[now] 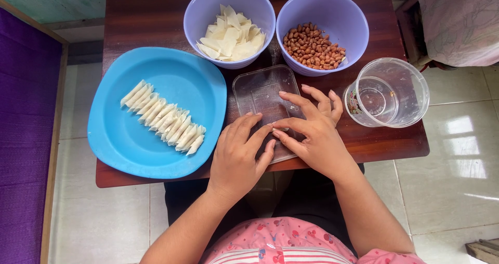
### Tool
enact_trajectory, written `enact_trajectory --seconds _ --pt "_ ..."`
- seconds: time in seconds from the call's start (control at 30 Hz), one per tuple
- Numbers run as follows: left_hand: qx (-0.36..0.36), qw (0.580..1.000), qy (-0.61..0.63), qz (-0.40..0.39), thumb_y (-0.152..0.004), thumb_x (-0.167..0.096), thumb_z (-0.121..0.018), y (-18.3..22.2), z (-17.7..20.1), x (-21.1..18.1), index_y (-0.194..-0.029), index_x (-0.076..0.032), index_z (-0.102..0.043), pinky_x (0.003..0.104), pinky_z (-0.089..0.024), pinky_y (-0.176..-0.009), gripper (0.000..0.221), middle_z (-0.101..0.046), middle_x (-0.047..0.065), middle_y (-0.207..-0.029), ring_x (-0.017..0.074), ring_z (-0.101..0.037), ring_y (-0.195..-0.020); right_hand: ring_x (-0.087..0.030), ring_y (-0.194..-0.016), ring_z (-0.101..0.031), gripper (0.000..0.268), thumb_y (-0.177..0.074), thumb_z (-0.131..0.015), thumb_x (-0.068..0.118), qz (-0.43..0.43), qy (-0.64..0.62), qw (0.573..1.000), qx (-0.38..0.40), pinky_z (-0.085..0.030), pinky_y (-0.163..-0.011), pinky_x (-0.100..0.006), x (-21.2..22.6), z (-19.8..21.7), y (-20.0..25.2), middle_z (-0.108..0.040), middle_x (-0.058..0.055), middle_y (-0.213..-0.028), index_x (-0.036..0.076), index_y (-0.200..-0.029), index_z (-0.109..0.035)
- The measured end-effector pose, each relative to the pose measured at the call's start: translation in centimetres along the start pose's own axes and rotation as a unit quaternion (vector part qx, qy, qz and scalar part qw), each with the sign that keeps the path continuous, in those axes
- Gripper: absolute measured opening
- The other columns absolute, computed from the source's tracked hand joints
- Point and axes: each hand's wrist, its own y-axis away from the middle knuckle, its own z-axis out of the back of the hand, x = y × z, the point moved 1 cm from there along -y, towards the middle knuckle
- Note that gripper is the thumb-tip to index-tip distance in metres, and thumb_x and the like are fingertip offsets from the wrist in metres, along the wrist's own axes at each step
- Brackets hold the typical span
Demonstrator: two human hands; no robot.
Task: Rolling individual peanuts into small white wrappers to create snacks.
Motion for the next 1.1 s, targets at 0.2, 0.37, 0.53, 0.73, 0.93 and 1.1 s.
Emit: enact_trajectory --seconds 0.2,0.37,0.53,0.73,0.93,1.1 --pt "-0.007 1.000 -0.005 0.004 -0.096 -0.016 -0.070 0.1 -0.1 0.0 -0.118 -0.004 -0.069 0.045 -0.052 -0.097 0.024 -0.067 0.016 -0.123 0.0343 -0.065 -0.117 -0.032 -0.142 -0.041 0.007 -0.094 -0.073 0.032 0.024 0.002 1.000 -0.006 -0.008 -0.117 -0.057 0.0 -0.1 0.1 -0.059 0.005 -0.142 0.026 -0.092 -0.077" --pt "0.033 0.998 -0.044 0.033 -0.098 -0.029 -0.071 1.2 -1.4 0.9 -0.116 -0.017 -0.075 0.042 -0.047 -0.106 0.022 -0.067 0.009 -0.119 0.0256 -0.060 -0.124 -0.025 -0.139 -0.041 0.008 -0.087 -0.079 0.033 0.036 -0.005 0.999 -0.028 -0.008 -0.119 -0.052 -0.5 -0.7 0.5 -0.062 0.008 -0.138 0.027 -0.091 -0.074" --pt "0.019 1.000 -0.012 0.005 -0.099 -0.022 -0.069 1.5 -2.1 0.9 -0.122 -0.013 -0.070 0.044 -0.046 -0.108 0.025 -0.067 0.006 -0.112 0.0228 -0.064 -0.117 -0.024 -0.137 -0.043 0.010 -0.084 -0.080 0.031 0.019 -0.034 0.999 -0.002 -0.006 -0.117 -0.052 -0.6 -0.6 0.6 -0.065 0.008 -0.132 0.026 -0.090 -0.073" --pt "-0.003 0.999 -0.040 -0.007 -0.100 -0.020 -0.068 2.2 -2.7 1.0 -0.121 -0.013 -0.070 0.044 -0.043 -0.112 0.022 -0.068 0.002 -0.105 0.0181 -0.065 -0.112 -0.025 -0.138 -0.043 0.012 -0.086 -0.079 0.034 0.020 -0.038 0.999 0.023 -0.007 -0.117 -0.053 -0.1 0.4 0.6 -0.065 0.006 -0.130 0.024 -0.091 -0.073" --pt "-0.072 0.997 0.025 0.009 -0.096 -0.015 -0.075 2.4 0.6 -1.3 -0.114 -0.010 -0.074 0.039 -0.053 -0.098 0.019 -0.070 0.003 -0.098 0.0183 -0.070 -0.099 -0.022 -0.126 -0.055 0.010 -0.087 -0.077 0.033 0.052 -0.078 0.994 0.055 -0.024 -0.103 -0.044 1.5 1.8 0.4 -0.069 0.007 -0.123 0.028 -0.096 -0.075" --pt "-0.096 0.993 0.054 0.046 -0.094 -0.016 -0.076 3.8 4.7 -0.4 -0.112 -0.012 -0.076 0.036 -0.057 -0.093 0.018 -0.073 0.000 -0.099 0.0184 -0.072 -0.094 -0.021 -0.114 -0.060 0.007 -0.090 -0.074 0.031 0.090 -0.131 0.981 0.110 -0.027 -0.096 -0.042 5.4 2.0 -2.3 -0.072 0.006 -0.114 0.027 -0.096 -0.075"
